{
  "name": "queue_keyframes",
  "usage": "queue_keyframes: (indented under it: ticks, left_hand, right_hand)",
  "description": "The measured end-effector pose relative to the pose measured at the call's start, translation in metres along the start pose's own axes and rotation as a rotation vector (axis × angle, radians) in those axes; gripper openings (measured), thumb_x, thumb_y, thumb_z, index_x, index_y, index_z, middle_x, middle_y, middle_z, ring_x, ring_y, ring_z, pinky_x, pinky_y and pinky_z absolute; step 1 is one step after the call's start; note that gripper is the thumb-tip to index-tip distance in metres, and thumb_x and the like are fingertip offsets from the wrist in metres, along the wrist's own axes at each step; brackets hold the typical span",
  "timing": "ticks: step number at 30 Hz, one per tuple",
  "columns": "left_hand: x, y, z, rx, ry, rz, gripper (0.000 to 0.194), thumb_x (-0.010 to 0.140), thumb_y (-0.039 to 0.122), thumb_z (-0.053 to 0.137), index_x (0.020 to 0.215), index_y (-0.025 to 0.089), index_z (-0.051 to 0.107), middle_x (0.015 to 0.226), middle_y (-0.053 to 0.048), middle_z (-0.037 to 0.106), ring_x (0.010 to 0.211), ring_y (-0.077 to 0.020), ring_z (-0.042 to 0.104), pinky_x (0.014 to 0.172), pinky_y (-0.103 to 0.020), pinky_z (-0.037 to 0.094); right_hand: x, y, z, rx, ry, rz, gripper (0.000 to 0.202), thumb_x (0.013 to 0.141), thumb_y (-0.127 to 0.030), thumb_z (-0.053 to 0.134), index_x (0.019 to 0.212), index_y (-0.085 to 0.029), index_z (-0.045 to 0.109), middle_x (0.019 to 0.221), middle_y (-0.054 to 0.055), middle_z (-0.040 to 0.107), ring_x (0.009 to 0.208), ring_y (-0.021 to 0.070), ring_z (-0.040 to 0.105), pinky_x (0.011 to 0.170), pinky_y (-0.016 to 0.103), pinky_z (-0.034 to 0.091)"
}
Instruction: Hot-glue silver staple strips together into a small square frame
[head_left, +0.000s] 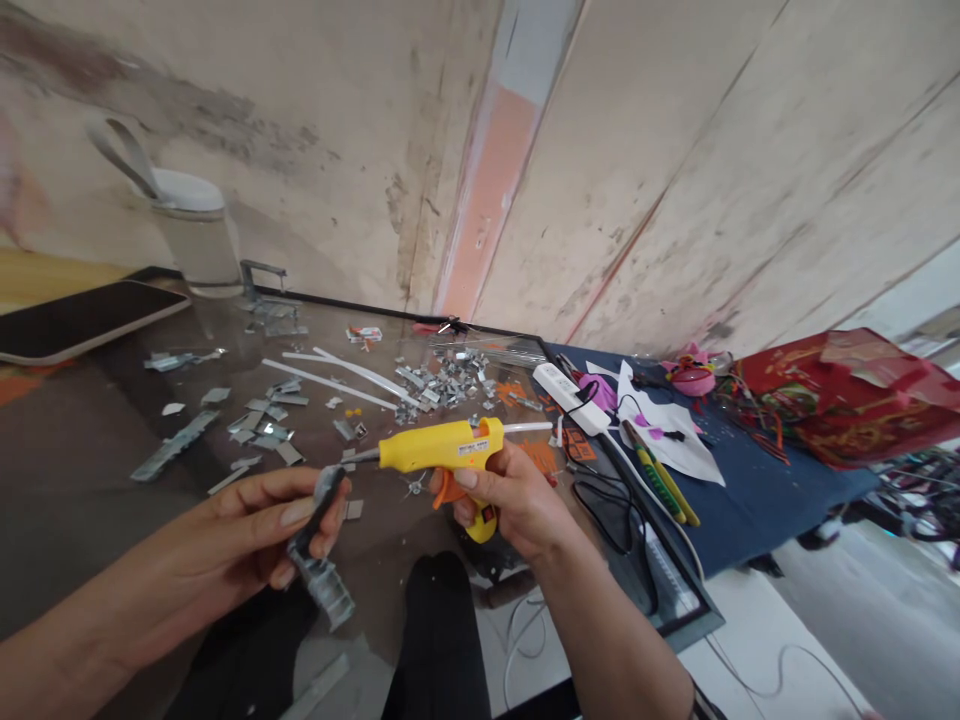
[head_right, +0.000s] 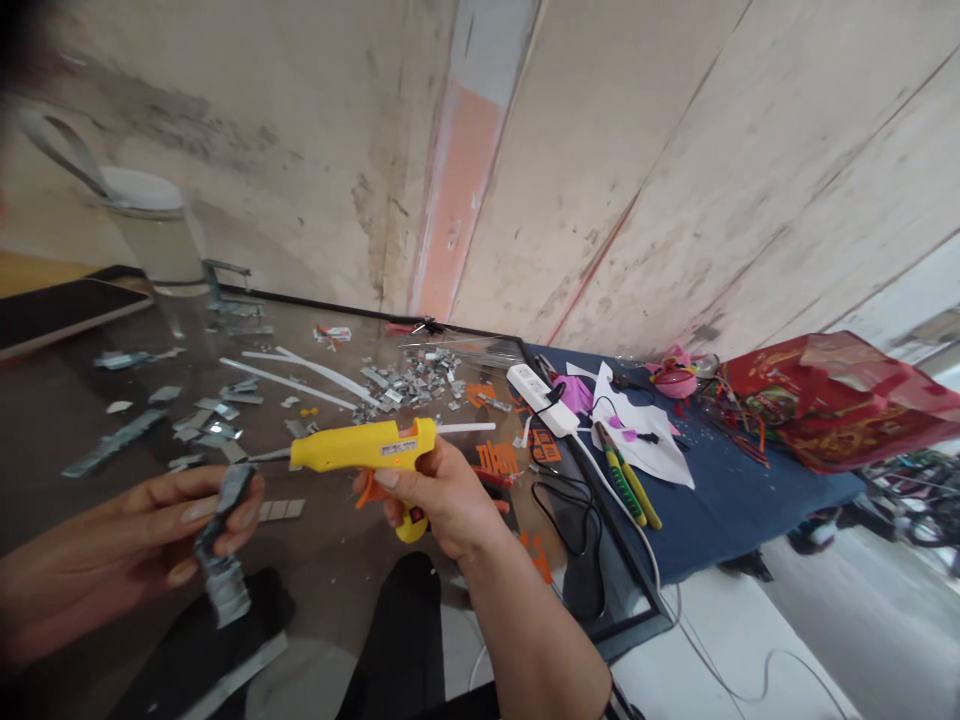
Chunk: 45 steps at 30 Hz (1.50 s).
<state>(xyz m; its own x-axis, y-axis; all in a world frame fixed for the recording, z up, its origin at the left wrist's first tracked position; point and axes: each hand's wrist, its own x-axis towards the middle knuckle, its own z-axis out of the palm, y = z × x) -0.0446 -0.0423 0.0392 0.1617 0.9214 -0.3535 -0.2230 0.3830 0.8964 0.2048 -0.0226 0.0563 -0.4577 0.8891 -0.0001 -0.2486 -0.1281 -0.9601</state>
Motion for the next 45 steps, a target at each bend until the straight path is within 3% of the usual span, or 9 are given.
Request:
queue_keyframes:
  ticks: [20,27,32,45]
  left_hand:
    - [0.006,-0.007,-0.004,0.026,0.037,-0.022,0.037,0.035,0.046,0.088,0.064,0.025,0.077,0.062,-0.006,0.067,0.054,-0.0158,0.052,0.041,-0.024,0.042]
    - [0.007,-0.008,-0.002,0.131,0.224,0.121,0.039,0.035,0.041,0.083,0.069,0.025,0.076,0.061,-0.004,0.07,0.057,-0.018,0.058,0.043,-0.025,0.043]
    - [0.011,-0.016,-0.008,0.159,0.29,0.27,0.045,0.043,0.042,0.083,0.083,0.023,0.077,0.071,-0.005,0.076,0.063,-0.0199,0.063,0.049,-0.029,0.048]
    - [0.011,-0.012,-0.003,0.085,0.309,0.24,0.048,0.039,0.04,0.085,0.083,0.022,0.076,0.071,-0.005,0.076,0.064,-0.0207,0.065,0.048,-0.028,0.049]
  right_hand:
    - [0.0,-0.002,0.003,-0.006,-0.033,-0.003,0.031,0.072,-0.034,0.079,0.092,-0.015,0.064,0.079,0.004,0.069,0.05,0.0059,0.05,0.047,0.019,0.038]
    - [-0.002,-0.005,0.006,-0.102,0.139,-0.049,0.036,0.068,-0.035,0.082,0.09,-0.016,0.06,0.077,0.003,0.07,0.05,0.0066,0.049,0.047,0.02,0.037]
    - [-0.003,-0.005,0.012,-0.139,0.135,-0.07,0.036,0.069,-0.038,0.081,0.089,-0.016,0.061,0.079,0.004,0.07,0.053,0.0074,0.05,0.05,0.021,0.039]
    - [-0.001,0.003,0.014,-0.186,0.123,-0.117,0.031,0.072,-0.037,0.079,0.091,-0.018,0.064,0.083,0.004,0.07,0.058,0.0093,0.053,0.056,0.023,0.042]
